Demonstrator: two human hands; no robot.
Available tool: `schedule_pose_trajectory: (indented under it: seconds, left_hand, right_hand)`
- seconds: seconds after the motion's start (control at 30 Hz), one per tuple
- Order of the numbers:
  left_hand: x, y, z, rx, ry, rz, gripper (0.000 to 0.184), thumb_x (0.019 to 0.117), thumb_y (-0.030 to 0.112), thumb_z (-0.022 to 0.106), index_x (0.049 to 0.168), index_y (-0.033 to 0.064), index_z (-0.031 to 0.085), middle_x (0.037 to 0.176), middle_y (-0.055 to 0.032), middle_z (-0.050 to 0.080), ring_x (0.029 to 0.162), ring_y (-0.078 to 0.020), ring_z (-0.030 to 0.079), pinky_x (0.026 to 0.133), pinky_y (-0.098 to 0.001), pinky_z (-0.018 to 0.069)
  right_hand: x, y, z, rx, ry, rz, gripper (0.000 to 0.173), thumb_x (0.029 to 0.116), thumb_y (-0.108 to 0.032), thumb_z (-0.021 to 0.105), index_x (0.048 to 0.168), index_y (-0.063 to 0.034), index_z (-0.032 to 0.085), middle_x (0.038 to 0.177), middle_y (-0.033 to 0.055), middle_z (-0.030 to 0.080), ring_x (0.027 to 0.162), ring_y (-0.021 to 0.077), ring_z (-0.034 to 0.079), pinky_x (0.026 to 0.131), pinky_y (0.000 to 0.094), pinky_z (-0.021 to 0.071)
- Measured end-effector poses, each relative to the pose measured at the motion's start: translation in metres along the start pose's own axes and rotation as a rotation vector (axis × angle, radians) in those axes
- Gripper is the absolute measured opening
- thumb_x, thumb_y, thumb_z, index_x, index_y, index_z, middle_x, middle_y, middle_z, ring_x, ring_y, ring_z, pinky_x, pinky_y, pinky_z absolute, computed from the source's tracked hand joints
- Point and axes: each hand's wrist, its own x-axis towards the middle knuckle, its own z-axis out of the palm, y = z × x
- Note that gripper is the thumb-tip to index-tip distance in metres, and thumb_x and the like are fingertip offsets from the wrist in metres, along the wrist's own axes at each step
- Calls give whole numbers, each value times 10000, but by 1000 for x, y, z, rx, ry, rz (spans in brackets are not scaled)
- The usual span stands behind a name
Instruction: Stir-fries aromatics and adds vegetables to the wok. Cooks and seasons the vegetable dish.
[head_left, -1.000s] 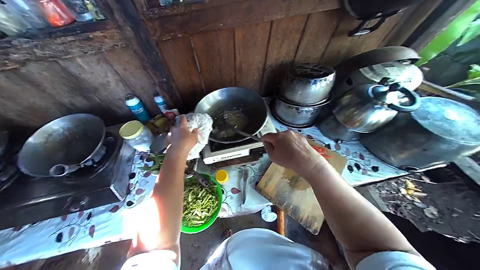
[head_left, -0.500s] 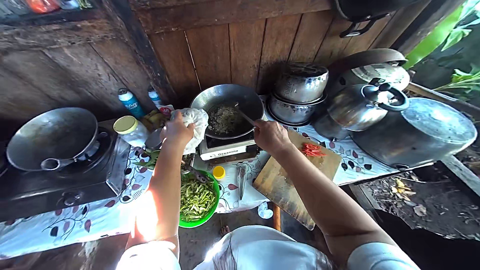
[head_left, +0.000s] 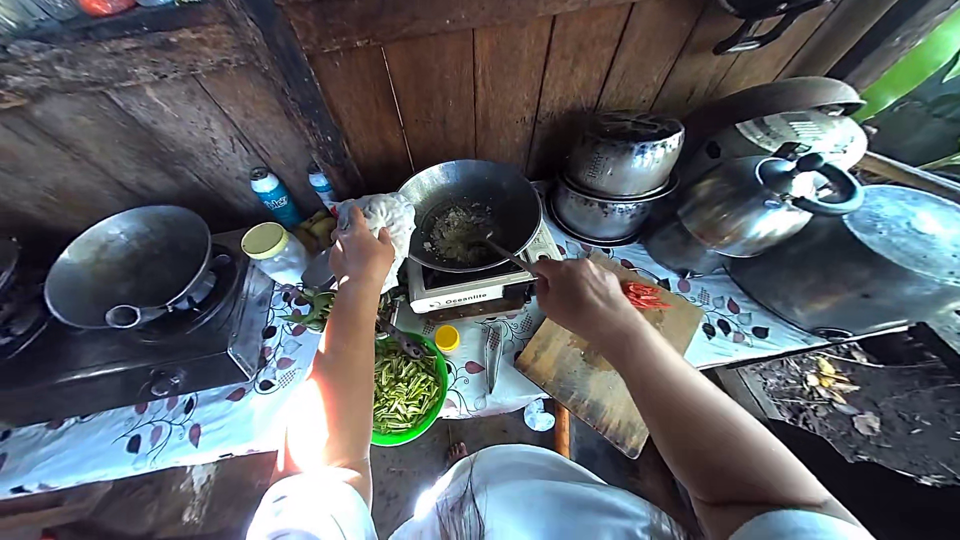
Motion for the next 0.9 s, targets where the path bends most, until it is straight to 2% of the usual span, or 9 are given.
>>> schedule_pose_trajectory:
  seconds: [0.1,0.3,0.43,0.57,0.6,0.73,0.9]
  left_hand:
    - [1,-1,-2,-3,-10,4,621,1043,371,567,1569,100,382,1349,-332,584,1233,-506,592,976,-674,471]
    - [-1,-1,-4,11,-21,-1,613,1049,368,561,1574,109,377,1329,-313,608,1234,-491,600,982,-667,470]
    - [-1,-2,-4,16,-34,3,597,1050,368,561,1558,102,394,1305,-325,612,1213,-506,604,961,-668,479]
    - [0,-1,-4,21,-42,-8,603,1050,372,558,1567,111,389,1338,-317,595,1239,-497,590,970,-662,476]
    - [0,-1,-4,20,-42,-6,601,1049,370,561,1563,107,393,1339,-316,595,1238,-495,592,972,-662,477]
    - [0,0,-4,41,-53,-6,597,1055,374,551,1569,119,386,1342,-318,590,1240,-493,590,971,-658,477]
    - [1,1,-4,48,-47,-12,603,1050,376,561,1568,121,388,1356,-317,581,1243,-489,589,970,-658,477]
  right_hand:
    - [39,-1,22,55,20,-2,346,1059,-147,443,1310,-104,677,1129,218,723,1087,428,691,841,632,533]
    - [63,-6,35,143,40,-49,330,1054,-142,458,1290,-96,685,1117,208,729,1090,410,696,876,613,535]
    - [31,3,20,201,51,-126,276,1051,-135,514,1212,-98,735,1011,199,742,975,413,711,815,636,539]
    - [-4,3,6,230,103,-211,236,1025,-109,553,1143,-87,757,829,140,722,765,325,703,672,555,551]
    - [-4,-1,7,234,85,-202,232,1024,-112,558,1145,-90,754,836,138,723,773,322,704,678,551,552]
    - [26,-17,23,224,-4,-75,302,1054,-142,488,1251,-84,709,1037,196,739,1011,397,711,845,611,544]
    - [68,-18,34,153,53,21,367,1070,-153,424,1361,-87,638,1160,227,710,1113,414,688,885,600,540]
